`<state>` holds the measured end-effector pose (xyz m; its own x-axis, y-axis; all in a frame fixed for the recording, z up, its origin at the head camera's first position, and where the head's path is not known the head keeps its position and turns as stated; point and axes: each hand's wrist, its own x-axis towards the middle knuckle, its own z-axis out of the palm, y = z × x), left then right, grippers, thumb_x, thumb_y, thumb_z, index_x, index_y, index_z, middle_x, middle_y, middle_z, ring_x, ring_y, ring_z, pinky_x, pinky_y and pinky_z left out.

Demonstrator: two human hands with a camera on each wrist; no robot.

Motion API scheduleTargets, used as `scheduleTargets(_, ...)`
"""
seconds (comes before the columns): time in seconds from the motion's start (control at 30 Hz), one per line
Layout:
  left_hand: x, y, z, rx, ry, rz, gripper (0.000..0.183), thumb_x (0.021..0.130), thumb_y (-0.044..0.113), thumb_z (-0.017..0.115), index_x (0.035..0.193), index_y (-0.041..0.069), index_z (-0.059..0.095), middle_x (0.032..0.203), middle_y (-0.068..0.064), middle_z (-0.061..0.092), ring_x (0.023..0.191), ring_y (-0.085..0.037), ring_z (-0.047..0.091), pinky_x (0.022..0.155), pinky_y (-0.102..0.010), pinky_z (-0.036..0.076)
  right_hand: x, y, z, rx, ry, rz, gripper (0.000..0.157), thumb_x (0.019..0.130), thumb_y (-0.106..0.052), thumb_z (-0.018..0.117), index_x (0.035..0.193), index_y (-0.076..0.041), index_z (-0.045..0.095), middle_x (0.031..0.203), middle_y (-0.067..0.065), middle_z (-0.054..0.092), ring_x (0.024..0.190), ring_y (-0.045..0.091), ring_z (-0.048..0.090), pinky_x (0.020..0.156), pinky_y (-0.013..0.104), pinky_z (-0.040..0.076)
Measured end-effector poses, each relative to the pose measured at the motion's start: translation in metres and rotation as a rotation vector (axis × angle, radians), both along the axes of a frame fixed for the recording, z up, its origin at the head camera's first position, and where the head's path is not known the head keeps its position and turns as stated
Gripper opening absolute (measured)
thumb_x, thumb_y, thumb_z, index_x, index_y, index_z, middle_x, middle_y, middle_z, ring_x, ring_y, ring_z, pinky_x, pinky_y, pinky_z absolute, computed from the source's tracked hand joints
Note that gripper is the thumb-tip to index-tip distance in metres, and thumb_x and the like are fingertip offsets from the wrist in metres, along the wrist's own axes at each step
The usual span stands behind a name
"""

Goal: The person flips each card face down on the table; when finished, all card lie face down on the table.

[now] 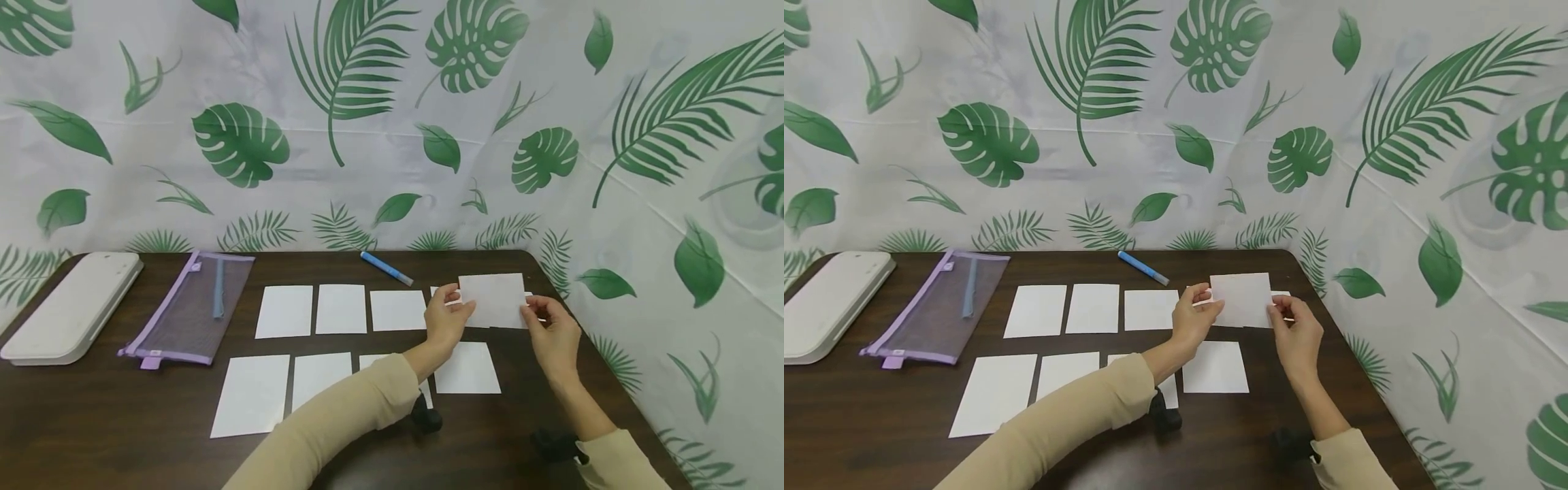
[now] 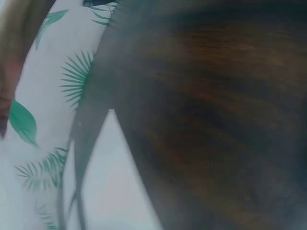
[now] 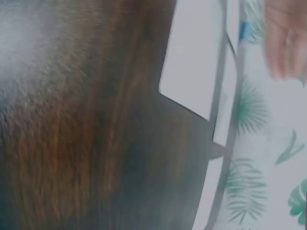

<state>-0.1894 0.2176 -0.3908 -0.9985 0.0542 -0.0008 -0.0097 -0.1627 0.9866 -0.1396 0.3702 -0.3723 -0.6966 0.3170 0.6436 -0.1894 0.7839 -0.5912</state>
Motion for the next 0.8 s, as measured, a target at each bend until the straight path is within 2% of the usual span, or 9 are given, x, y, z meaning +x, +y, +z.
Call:
scheduleTargets(0.07, 0.001, -0.001, -0.007, -0.06, -0.018, 0.019, 0.042, 0.078, 0.003, 0.072, 0.117, 0.002, 0.06, 0.1, -0.009, 0.064, 0.085, -0.018, 0.065, 0.07, -0.023, 0.054, 0.0, 0.006, 0.001, -0.099, -0.057, -0.014, 0.014, 0.081, 0.002, 0.069, 0.094, 0.004, 0.066, 0.075, 0.002, 0.059, 0.063, -0.006, 0.048, 0.056, 0.005, 0.039)
scheduleTargets(0.17, 0.004, -0.002, -0.015, -0.088, -0.032, 0.001, 0.041, 0.076, 0.0, 0.072, 0.116, 0.004, 0.065, 0.092, -0.007, 0.067, 0.075, -0.014, 0.065, 0.066, -0.021, 0.053, 0.0, 0.013, 0.001, -0.214, -0.153, -0.024, 0.018, 0.083, 0.0, 0.067, 0.101, 0.003, 0.065, 0.076, -0.007, 0.055, 0.065, -0.001, 0.049, 0.055, 0.008, 0.04)
scheduleTargets(0.3, 0.01, -0.001, -0.018, -0.11, -0.006, -0.049, 0.037, 0.076, -0.005, 0.071, 0.111, 0.005, 0.069, 0.087, -0.007, 0.07, 0.07, -0.009, 0.065, 0.062, -0.017, 0.052, 0.0, 0.025, -0.004, -0.287, -0.27, -0.048, 0.024, 0.085, -0.003, 0.066, 0.109, 0.002, 0.065, 0.076, -0.011, 0.052, 0.069, 0.002, 0.048, 0.057, 0.009, 0.041)
scheduleTargets(0.37, 0.013, 0.001, -0.019, -0.123, 0.003, -0.082, 0.035, 0.076, -0.007, 0.07, 0.11, 0.002, 0.069, 0.088, -0.007, 0.07, 0.072, -0.009, 0.066, 0.063, -0.016, 0.052, 0.001, 0.032, -0.007, -0.279, -0.327, -0.058, 0.026, 0.086, -0.004, 0.066, 0.111, 0.003, 0.065, 0.078, -0.006, 0.053, 0.07, 0.003, 0.047, 0.056, 0.01, 0.04)
scheduleTargets(0.53, 0.024, 0.009, -0.024, -0.233, 0.046, -0.164, 0.033, 0.074, -0.006, 0.072, 0.107, -0.001, 0.069, 0.085, -0.006, 0.072, 0.074, -0.008, 0.067, 0.065, -0.014, 0.051, 0.007, 0.055, -0.018, -0.186, -0.473, -0.039, 0.027, 0.086, -0.004, 0.065, 0.11, 0.006, 0.064, 0.079, 0.005, 0.056, 0.068, 0.005, 0.045, 0.052, 0.015, 0.04)
scheduleTargets(0.7, 0.038, 0.013, -0.028, -0.351, 0.051, -0.278, 0.032, 0.072, -0.004, 0.075, 0.104, -0.001, 0.071, 0.083, -0.005, 0.073, 0.072, -0.008, 0.069, 0.065, -0.014, 0.05, 0.018, 0.075, -0.028, -0.178, -0.639, -0.023, 0.031, 0.087, -0.008, 0.064, 0.113, 0.008, 0.061, 0.08, 0.003, 0.055, 0.07, 0.008, 0.045, 0.054, 0.019, 0.041)
scheduleTargets(0.8, 0.044, 0.014, -0.027, -0.41, 0.071, -0.343, 0.031, 0.072, -0.001, 0.076, 0.103, -0.001, 0.071, 0.081, -0.004, 0.072, 0.071, -0.007, 0.068, 0.064, -0.013, 0.049, 0.022, 0.082, -0.03, -0.165, -0.695, -0.027, 0.032, 0.087, -0.008, 0.064, 0.115, 0.009, 0.059, 0.083, 0.006, 0.053, 0.073, 0.011, 0.044, 0.056, 0.02, 0.04)
